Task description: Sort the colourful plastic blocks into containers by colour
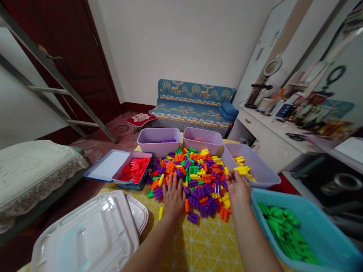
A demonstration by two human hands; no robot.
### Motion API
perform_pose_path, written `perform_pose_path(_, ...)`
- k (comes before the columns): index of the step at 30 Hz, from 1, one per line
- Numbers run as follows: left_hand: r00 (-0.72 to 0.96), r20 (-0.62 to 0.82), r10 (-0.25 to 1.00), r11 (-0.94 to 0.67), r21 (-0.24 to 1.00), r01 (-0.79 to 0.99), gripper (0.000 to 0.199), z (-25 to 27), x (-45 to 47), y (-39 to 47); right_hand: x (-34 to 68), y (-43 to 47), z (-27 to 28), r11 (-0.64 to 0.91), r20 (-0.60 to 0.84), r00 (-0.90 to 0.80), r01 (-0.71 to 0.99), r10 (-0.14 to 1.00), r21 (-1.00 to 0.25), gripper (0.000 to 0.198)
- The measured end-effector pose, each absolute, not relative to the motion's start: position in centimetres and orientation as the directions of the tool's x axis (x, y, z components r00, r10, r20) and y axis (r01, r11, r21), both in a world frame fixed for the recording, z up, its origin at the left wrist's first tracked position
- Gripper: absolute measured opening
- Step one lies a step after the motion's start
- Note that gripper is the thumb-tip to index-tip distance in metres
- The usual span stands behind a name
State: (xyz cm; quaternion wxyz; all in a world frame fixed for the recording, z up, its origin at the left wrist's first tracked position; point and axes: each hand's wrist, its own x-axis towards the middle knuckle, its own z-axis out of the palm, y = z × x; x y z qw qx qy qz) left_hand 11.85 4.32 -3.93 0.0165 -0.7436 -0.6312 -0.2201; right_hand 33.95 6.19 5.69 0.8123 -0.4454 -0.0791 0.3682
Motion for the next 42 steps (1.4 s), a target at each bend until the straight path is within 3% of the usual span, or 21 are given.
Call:
perform_pose_path(5,0.103,0.347,0.932,-0.2,0.254,0.946,0.049,-4.0,11.8,4.3,36.0,6.4,7.0,0.39,-0.179,0.683,-0.59,0.708,-0.707,0.017)
perform_pose_path(8,0.103,0.347,0.932,-0.199,0.252,0.947,0.049,-4.1,11.9,4.3,35.6,6.1,6.0,0.295,-0.125,0.613,-0.536,0.78,-0.791,0.027)
perform_pose_path(10,0.104,0.349,0.931,-0.2,0.251,0.947,0.049,-4.1,11.9,4.3,34.5,5.9,4.5,0.175,-0.071,0.561,-0.374,0.825,-0.911,0.037)
perform_pose_path(13,0.101,0.347,0.932,-0.197,0.252,0.947,0.049,-4.0,11.9,4.3,32.6,5.8,1.5,0.039,0.08,0.477,0.095,0.875,-0.995,0.039)
perform_pose_path(16,0.105,0.337,0.936,-0.196,0.251,0.948,0.049,-3.9,11.9,4.3,31.2,5.7,-1.0,0.037,0.282,0.391,0.527,0.876,-0.849,0.044)
perform_pose_path(21,0.104,0.337,0.936,-0.195,0.248,0.949,0.05,-4.1,11.9,4.4,30.5,6.0,-2.2,-0.048,0.333,0.328,0.773,0.884,-0.632,0.059)
perform_pose_path(27,0.105,0.342,0.934,-0.199,0.251,0.947,0.05,-4.2,11.9,4.4,30.8,6.6,-1.3,-0.117,0.272,0.29,0.851,0.918,-0.513,0.044)
perform_pose_path(32,0.108,0.346,0.932,-0.203,0.252,0.946,0.049,-4.1,11.8,4.3,31.0,5.8,-0.6,-0.114,0.277,0.302,0.836,0.912,-0.536,0.021)
perform_pose_path(35,0.106,0.346,0.932,-0.202,0.253,0.946,0.049,-4.0,11.8,4.3,30.9,5.2,-0.5,-0.122,0.263,0.342,0.787,0.902,-0.604,0.014)
perform_pose_path(38,0.108,0.338,0.935,-0.201,0.254,0.946,0.049,-4.0,11.8,4.3,30.5,4.9,-0.2,-0.061,0.273,0.404,0.646,0.873,-0.761,0.023)
perform_pose_path(40,0.108,0.328,0.938,-0.197,0.254,0.947,0.05,-4.0,11.8,4.4,30.3,4.8,0.2,-0.036,0.179,0.391,0.483,0.903,-0.875,0.031)
perform_pose_path(42,0.109,0.322,0.941,-0.196,0.255,0.947,0.051,-4.1,11.8,4.4,30.2,4.6,1.0,-0.098,-0.001,0.273,0.339,0.962,-0.936,0.037)
